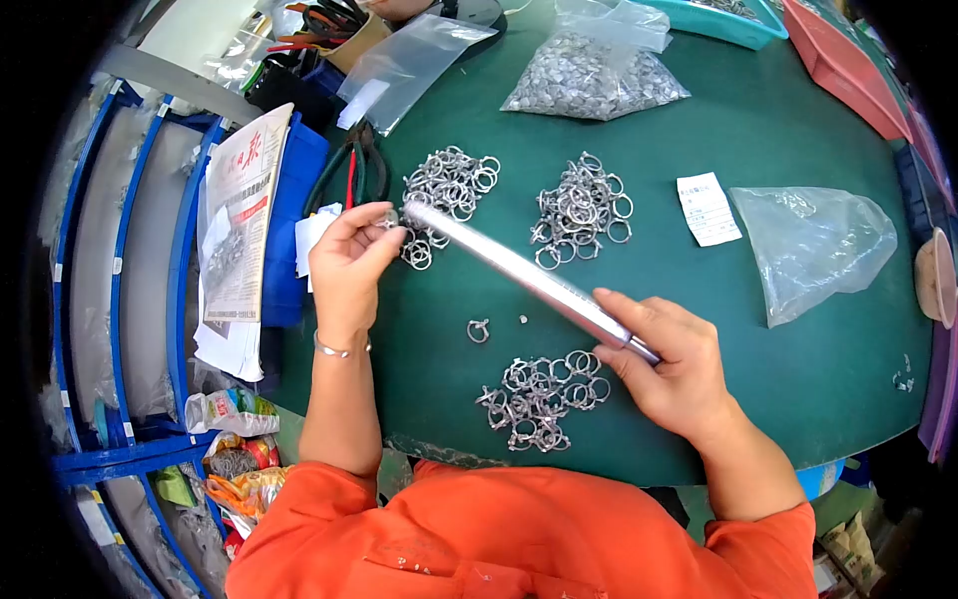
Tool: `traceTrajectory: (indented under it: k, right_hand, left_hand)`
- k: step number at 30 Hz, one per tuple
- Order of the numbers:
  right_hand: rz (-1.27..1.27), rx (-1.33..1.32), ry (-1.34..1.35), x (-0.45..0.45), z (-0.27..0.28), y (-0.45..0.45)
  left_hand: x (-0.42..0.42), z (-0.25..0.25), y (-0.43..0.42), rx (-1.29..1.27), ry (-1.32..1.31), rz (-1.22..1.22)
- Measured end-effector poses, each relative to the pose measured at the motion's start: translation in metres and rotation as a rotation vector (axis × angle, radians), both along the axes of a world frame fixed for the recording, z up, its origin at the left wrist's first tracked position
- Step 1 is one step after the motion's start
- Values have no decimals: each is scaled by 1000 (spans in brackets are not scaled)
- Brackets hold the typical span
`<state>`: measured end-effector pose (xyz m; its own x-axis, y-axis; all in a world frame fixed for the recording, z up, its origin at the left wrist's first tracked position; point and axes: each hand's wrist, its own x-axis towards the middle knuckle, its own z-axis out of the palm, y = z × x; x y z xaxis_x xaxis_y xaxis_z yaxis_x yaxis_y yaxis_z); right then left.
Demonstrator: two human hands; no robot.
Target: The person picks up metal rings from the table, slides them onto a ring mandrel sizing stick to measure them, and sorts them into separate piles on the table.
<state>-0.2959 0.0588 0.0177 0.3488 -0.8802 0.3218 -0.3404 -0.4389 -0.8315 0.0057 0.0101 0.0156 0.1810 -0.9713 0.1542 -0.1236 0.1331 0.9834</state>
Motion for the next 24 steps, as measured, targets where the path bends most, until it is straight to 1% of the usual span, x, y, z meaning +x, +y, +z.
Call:
traceTrajectory:
  k: [1,2,3,5,7,9,10,11,13,14,16,17,19,20,23,24]
  right_hand:
    - [-37,16,22,0,0,0]
    - [-52,17,25,-1,-2,-1]
    - [-46,26,28,-1,-2,-2]
    - [-71,-11,32,-2,-2,-2]
    - [-85,-2,32,-2,-2,-1]
    - [-81,6,36,-2,-2,-1]
    - [-81,7,37,-1,-3,-1]
    - [-80,15,38,-1,-4,-1]
    - [-76,21,40,-1,-4,-2]
    - [-72,28,45,-1,-4,-1]
    - [-69,28,51,-2,-3,-2]
    - [-72,25,44,-2,-3,-1]
    - [-67,10,31,-1,-1,-2]
    - [-67,16,39,-1,-1,-1]
    - [-52,12,51,-1,-1,-1]
    - [-33,21,49,0,0,-1]
  left_hand:
    - [3,-1,-2,-12,-267,30]
    - [3,-2,-1,15,-386,33]
    - [2,0,-1,25,-383,37]
    - [1,1,1,-76,-497,34]
    - [-1,4,5,-99,-507,21]
    - [-6,16,15,-3,-582,-532]
    - [-17,20,20,70,-618,-651]
    - [-21,14,24,68,-624,-740]
    - [-23,6,23,-81,-681,-768]
    - [-25,7,22,-83,-682,-766]
    - [-26,10,21,109,-344,-630]
    - [-23,1,20,110,-43,-595]
    - [-19,2,13,187,451,-498]
    - [-16,0,9,177,445,-492]
    - [-5,-10,1,256,906,-320]
    - [-6,-6,0,271,950,-289]
